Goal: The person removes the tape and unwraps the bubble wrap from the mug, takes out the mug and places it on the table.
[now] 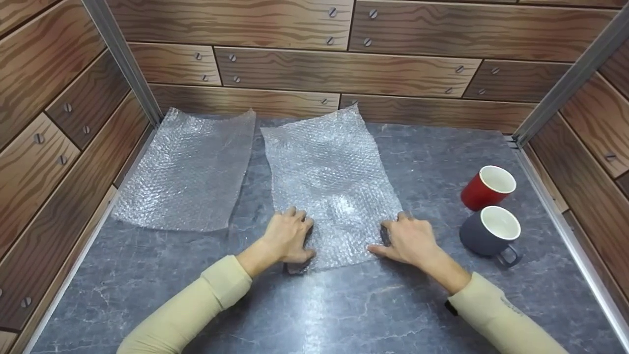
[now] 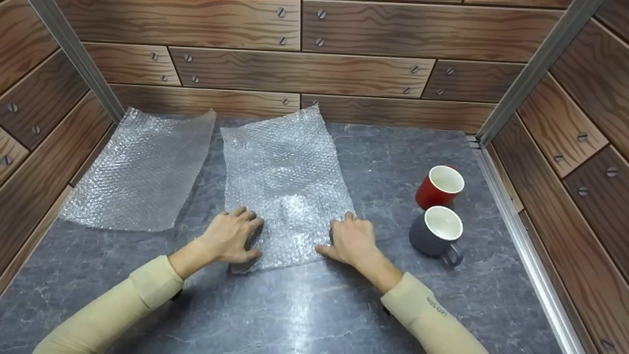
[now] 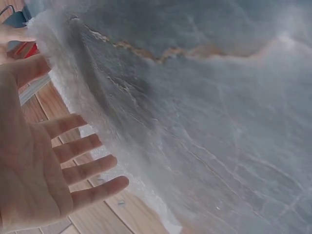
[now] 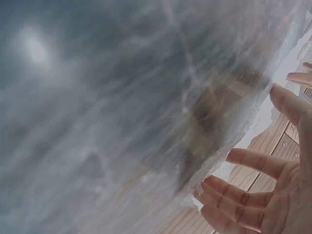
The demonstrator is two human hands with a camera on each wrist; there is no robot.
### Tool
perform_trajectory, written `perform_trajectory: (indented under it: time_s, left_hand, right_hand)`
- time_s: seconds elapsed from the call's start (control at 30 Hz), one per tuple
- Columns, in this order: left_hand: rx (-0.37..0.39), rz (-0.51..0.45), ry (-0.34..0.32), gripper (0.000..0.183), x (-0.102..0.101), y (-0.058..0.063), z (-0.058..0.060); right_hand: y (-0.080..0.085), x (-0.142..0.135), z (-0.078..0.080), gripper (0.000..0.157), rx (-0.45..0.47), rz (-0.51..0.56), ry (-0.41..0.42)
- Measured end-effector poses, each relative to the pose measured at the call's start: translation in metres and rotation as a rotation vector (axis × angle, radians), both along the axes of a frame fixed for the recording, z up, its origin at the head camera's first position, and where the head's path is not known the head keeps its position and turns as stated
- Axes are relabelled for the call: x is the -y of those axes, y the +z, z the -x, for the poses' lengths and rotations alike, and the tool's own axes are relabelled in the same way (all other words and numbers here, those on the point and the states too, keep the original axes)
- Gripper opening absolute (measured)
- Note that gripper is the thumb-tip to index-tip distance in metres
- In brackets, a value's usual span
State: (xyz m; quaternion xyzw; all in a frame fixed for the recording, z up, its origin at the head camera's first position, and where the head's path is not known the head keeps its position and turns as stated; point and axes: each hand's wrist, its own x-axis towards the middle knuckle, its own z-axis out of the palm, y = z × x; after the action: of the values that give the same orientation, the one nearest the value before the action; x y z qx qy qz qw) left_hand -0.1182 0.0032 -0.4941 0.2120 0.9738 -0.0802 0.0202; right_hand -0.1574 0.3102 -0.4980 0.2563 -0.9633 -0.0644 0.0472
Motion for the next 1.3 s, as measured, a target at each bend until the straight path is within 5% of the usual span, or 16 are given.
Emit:
perform_trajectory:
  time_s: [1.3]
  left_hand:
    - [0.066,-0.122,0.100,0.073,0.049,-0.001,0.019]
  right_hand:
    - [0.007,0.031,-0.011,0.061,0.171,0.110,0.123]
